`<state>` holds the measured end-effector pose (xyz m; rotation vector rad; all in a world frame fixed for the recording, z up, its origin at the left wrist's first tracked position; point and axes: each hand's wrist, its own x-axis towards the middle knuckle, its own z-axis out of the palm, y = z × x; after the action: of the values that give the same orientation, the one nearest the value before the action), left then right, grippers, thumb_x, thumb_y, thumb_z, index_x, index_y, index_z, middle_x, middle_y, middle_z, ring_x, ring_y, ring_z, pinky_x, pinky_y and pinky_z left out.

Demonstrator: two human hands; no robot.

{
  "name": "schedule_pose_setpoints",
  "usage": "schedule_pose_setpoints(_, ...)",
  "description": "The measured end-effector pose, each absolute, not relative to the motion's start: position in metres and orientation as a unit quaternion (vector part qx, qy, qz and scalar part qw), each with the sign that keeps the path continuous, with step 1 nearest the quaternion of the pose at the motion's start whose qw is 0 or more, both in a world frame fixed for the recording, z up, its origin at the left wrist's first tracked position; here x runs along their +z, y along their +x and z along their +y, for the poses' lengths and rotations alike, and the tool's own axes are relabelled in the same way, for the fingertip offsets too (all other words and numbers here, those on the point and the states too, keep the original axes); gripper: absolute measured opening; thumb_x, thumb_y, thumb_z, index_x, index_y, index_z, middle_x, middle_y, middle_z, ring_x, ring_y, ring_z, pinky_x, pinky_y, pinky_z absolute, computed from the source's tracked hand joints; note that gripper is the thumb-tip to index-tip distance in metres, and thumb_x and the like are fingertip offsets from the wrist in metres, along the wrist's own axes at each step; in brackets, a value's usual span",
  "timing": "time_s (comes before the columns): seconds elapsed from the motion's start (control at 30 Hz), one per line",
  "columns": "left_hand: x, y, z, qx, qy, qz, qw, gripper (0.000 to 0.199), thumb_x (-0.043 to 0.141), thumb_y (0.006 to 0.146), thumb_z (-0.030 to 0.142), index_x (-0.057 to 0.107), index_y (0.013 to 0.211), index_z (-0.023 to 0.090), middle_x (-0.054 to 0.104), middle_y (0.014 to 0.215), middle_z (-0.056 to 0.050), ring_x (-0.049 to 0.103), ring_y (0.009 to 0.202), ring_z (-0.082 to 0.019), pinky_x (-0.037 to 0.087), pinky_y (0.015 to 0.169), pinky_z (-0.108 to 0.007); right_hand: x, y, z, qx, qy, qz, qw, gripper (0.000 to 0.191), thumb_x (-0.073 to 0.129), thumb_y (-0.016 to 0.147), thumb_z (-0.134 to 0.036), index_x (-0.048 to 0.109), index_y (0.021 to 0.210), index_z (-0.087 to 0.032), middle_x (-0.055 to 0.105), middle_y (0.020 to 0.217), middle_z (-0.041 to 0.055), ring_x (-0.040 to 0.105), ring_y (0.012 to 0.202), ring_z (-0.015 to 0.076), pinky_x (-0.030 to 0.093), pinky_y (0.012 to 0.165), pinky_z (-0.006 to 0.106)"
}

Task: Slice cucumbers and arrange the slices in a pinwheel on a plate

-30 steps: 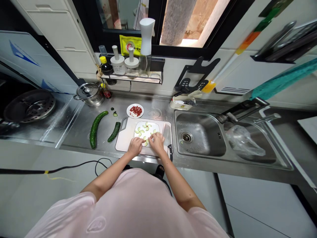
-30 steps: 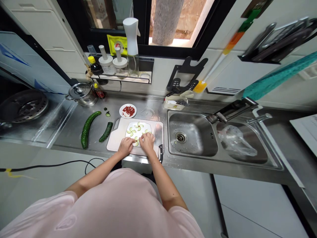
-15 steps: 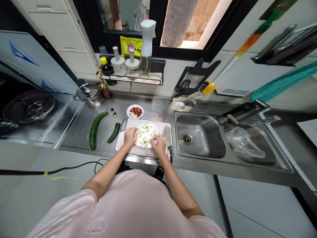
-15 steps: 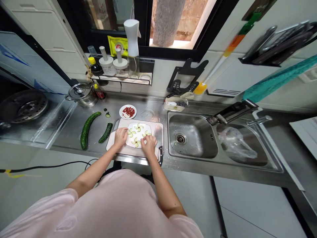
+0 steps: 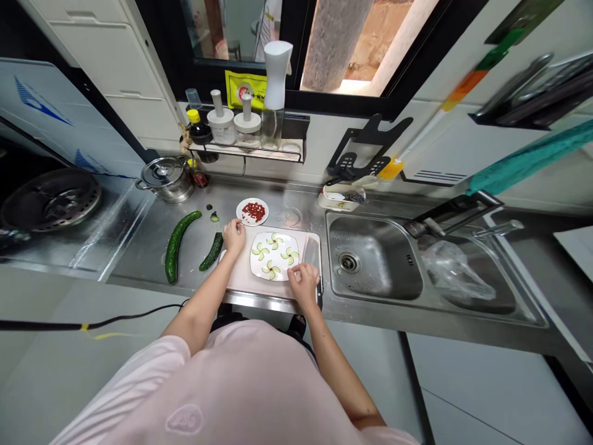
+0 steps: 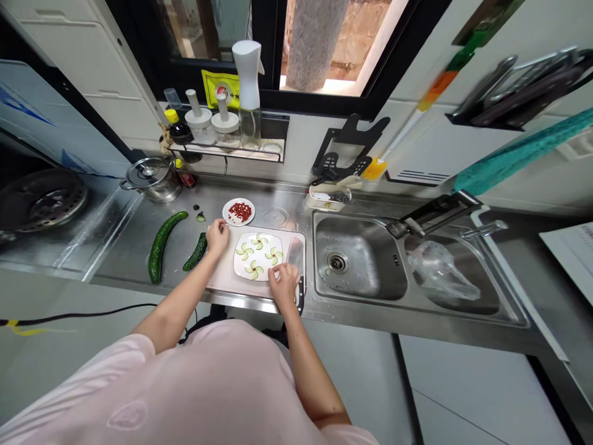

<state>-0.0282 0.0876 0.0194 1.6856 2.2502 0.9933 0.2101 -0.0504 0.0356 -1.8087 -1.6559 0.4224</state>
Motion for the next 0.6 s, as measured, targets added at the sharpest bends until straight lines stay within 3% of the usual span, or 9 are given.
schedule_pose_setpoints(0.6,0.032,-0.026,0.149,0.120,0.604,0.783,0.084,0.026,0.046,0.083,0.028,0.068,0.096,0.023,0.060,0.106,-0.012,0.047,0.104,-0.029,0.032,0.087,-0.043,0.039,0.218,-0.052,0.158,-0.695,-0.617,0.333,0.020,0.053,0.084,-0.038,0.059,0.074,-0.021,0.059,0.087,0.0031,0.044,0.097,0.0230,0.027,0.083,0.035)
